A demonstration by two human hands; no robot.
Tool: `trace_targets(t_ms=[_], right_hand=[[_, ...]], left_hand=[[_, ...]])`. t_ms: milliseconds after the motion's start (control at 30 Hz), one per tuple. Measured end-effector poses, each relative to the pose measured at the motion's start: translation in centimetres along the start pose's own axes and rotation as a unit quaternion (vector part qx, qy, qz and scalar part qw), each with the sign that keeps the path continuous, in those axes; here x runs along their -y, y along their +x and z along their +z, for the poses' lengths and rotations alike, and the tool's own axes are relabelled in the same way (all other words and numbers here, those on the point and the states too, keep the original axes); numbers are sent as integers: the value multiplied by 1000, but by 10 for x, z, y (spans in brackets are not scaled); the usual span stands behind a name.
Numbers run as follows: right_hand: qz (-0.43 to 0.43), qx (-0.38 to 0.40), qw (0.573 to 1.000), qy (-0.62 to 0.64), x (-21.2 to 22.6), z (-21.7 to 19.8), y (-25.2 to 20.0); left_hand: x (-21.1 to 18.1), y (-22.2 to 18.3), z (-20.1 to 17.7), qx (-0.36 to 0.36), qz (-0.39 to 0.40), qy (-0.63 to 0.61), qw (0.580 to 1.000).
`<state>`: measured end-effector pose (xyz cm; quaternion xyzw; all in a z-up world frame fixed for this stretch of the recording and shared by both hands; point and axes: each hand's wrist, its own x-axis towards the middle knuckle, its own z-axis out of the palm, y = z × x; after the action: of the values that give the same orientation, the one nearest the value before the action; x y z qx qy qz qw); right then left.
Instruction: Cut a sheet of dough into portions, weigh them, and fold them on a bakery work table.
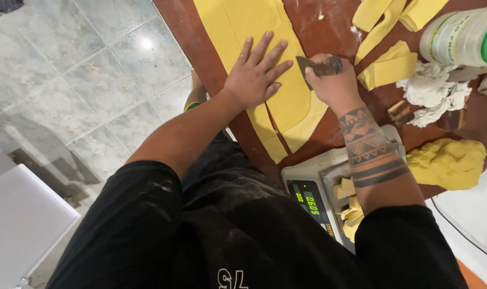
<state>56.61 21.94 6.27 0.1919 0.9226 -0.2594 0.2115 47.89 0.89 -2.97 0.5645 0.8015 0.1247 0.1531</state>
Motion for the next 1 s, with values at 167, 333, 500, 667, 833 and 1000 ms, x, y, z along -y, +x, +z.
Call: trace_targets(t_ms=[167, 333, 500, 667, 833, 1000], right_hand=[[49, 17, 998, 37, -14, 5, -28], [22, -4, 1000, 6, -31, 21, -44], [119, -46, 986, 106, -64, 50, -46], [122, -33, 988, 94, -69, 49, -68], [112, -46, 988, 93, -74, 60, -75], [118, -58, 986, 100, -82, 69, -90]], left_hand=[[-4, 0, -18, 55, -5, -32, 998], [-43, -2, 8, 38, 8, 39, 998], [-74, -28, 55, -44, 94, -40, 994], [-77, -27, 52, -67, 74, -32, 995], [-120, -27, 32, 5, 109, 15, 994], [-130, -27, 26, 111, 92, 29, 989]])
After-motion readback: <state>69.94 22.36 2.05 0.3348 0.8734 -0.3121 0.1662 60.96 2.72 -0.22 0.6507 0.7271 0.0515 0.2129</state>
